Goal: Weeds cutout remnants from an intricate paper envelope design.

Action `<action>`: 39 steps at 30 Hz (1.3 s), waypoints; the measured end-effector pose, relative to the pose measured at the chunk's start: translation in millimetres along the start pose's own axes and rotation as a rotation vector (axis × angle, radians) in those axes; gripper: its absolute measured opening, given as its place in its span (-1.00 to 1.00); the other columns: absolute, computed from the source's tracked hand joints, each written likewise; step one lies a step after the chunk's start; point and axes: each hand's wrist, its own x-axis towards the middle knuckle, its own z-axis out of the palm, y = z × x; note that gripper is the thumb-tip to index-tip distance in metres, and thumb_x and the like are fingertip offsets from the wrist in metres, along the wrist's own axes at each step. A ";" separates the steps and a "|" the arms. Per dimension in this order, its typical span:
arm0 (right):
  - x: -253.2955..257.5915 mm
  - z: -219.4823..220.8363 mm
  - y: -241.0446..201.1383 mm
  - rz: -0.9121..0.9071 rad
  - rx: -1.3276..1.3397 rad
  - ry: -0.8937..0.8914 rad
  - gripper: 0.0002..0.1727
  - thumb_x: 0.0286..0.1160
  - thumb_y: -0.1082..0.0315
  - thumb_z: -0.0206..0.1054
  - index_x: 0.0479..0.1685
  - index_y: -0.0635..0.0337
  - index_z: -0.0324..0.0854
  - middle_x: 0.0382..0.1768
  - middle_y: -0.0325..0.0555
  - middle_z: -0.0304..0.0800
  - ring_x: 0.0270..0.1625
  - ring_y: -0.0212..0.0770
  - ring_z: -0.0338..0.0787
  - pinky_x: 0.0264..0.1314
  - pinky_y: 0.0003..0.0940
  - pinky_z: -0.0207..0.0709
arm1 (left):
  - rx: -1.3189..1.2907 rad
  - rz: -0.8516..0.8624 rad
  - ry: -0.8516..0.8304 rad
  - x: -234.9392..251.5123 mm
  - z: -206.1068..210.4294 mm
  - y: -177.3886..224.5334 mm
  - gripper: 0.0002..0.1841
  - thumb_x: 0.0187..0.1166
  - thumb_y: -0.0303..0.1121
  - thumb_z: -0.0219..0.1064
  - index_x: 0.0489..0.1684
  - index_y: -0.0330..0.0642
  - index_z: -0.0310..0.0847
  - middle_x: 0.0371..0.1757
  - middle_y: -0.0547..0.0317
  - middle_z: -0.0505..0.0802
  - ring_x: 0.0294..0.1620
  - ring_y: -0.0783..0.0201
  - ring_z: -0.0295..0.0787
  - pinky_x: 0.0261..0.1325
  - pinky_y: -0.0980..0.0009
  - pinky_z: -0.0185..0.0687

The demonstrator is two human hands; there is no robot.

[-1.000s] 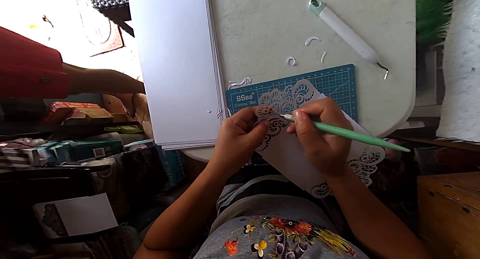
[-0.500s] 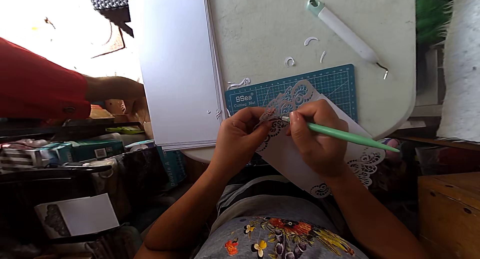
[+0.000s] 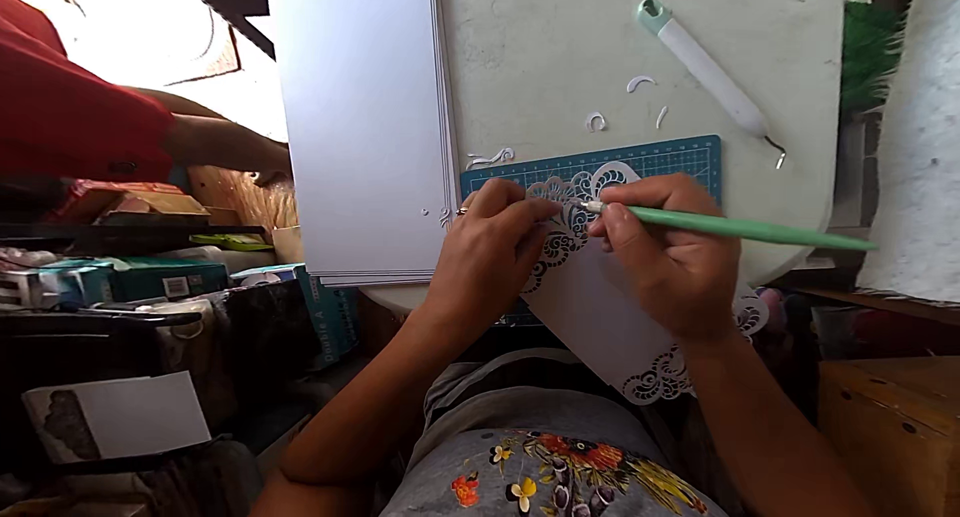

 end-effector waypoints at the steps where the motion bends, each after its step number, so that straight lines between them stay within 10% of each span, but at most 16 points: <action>1: 2.9 -1.5 1.0 -0.034 -0.021 -0.030 -0.83 0.60 0.50 0.24 -0.02 0.45 0.65 -0.18 -0.16 0.77 -0.23 -0.57 0.74 -0.16 -0.70 0.65 | 0.001 0.006 -0.006 0.5 -0.1 -2.0 -0.78 0.63 -0.41 0.35 0.11 -0.17 0.84 -0.01 -0.03 0.74 -0.05 0.14 0.66 0.03 0.31 0.57; 39: 7.8 0.5 18.2 -0.213 -0.249 -0.212 -0.80 0.37 0.48 0.27 -0.18 0.44 0.74 -0.15 0.11 0.85 0.00 -0.27 0.80 0.07 -0.49 0.57 | -0.028 -0.055 0.096 9.0 8.8 -8.0 -0.86 0.58 -0.37 0.40 -0.11 -0.18 0.85 -0.16 0.06 0.72 -0.28 0.35 0.63 -0.19 0.54 0.52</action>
